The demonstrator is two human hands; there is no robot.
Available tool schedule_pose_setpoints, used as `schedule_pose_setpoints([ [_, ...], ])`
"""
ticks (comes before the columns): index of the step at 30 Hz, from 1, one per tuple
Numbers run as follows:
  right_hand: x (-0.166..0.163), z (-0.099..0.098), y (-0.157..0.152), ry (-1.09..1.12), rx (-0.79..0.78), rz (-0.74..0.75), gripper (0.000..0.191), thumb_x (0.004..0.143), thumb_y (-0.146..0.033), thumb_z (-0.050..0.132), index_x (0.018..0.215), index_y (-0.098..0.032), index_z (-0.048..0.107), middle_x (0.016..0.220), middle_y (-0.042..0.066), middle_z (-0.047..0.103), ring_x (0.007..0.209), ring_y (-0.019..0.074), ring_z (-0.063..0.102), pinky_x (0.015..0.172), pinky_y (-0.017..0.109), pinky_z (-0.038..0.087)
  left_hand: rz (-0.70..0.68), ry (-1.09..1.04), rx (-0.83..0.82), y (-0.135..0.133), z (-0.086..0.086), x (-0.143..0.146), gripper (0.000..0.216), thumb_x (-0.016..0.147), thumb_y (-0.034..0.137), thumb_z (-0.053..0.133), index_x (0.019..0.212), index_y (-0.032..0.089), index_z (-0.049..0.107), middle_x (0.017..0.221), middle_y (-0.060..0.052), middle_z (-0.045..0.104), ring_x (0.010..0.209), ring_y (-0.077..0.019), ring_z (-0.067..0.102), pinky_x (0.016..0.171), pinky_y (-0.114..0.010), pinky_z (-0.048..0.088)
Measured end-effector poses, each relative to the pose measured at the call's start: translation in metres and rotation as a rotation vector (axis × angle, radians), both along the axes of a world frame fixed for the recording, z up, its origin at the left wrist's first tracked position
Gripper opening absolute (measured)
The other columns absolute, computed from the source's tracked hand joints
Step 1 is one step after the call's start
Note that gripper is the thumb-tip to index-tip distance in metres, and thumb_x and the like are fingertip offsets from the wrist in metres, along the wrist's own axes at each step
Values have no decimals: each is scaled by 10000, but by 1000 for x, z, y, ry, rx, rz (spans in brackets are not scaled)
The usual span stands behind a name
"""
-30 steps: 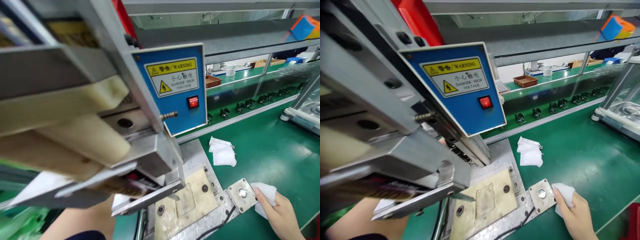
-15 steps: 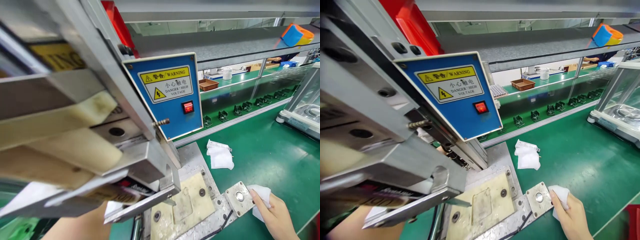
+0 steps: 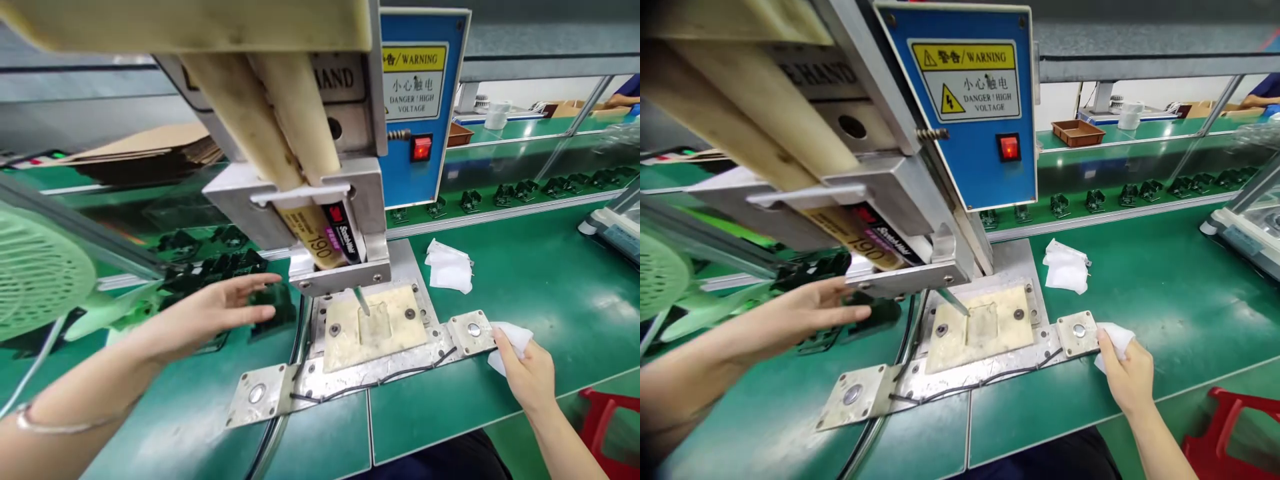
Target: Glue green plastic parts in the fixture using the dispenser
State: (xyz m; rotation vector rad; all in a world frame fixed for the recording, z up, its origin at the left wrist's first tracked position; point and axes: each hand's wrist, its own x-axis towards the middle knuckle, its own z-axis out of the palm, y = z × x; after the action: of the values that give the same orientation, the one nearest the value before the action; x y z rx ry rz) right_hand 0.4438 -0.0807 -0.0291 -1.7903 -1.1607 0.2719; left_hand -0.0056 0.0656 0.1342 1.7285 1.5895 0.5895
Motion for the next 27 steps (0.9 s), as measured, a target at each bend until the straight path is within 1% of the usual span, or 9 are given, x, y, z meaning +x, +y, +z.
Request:
schedule_pose_setpoints([
  [3,-2,0,0,-1,13,-33,547,843,-668,600,913,-173,822,839,114,789,729,274,740,673,344,580,-77,-213,-329,-33,-19,19,733,565,632,890,1171,268,696,1311,-131,677,1281,-378,583,1062,-566,485],
  [6,-2,-1,0,-2,12,-50,581,827,-689,602,919,-158,819,838,125,787,738,288,739,680,360,572,-92,-348,-445,-55,-35,58,737,505,575,930,1113,220,712,1301,-183,661,1298,-401,569,1085,-566,470],
  [8,-2,-2,0,-1,2,-56,589,829,-692,599,928,-155,818,843,129,787,760,298,741,701,372,570,-101,-386,-449,-56,-42,83,662,533,510,931,1085,214,718,1298,-175,658,1323,-381,550,1104,-541,466],
  [11,-1,-2,0,4,-9,-48,582,833,-693,597,927,-163,818,838,124,786,781,302,741,727,379,570,-156,-423,-419,-43,-48,109,555,567,483,911,998,201,703,1171,-148,704,1185,-345,645,1032,-499,537],
  [13,0,-2,0,12,-10,-44,586,829,-697,598,927,-164,818,827,122,785,775,299,738,723,378,571,-200,-438,-371,-33,-52,117,583,563,508,898,991,191,661,1090,-128,717,1062,-311,689,976,-474,569],
  [16,1,-1,0,25,-14,-40,600,820,-698,605,939,-150,818,812,127,782,745,292,733,704,375,575,-226,-405,-247,-25,-58,120,686,564,534,878,1082,197,579,1032,-94,697,932,-265,690,883,-453,592],
  [19,1,0,0,30,-21,-39,606,813,-704,609,933,-148,819,819,130,782,747,294,735,713,376,577,-212,-289,-94,-28,-63,116,663,591,487,878,1110,212,571,893,-37,638,842,-251,644,845,-479,573],
  [22,1,2,-1,18,-28,-74,622,802,-726,604,924,-155,818,841,131,786,777,304,739,715,377,572,-196,-196,38,-30,-69,113,621,579,425,903,1097,223,627,949,-50,604,952,-294,608,957,-545,515],
  [27,0,8,4,25,-70,-134,684,738,-786,627,917,-154,817,826,137,785,785,330,743,696,392,565,-188,-213,133,-11,-87,110,361,774,392,742,1073,211,655,1150,-108,634,1194,-332,576,1126,-576,406],
])
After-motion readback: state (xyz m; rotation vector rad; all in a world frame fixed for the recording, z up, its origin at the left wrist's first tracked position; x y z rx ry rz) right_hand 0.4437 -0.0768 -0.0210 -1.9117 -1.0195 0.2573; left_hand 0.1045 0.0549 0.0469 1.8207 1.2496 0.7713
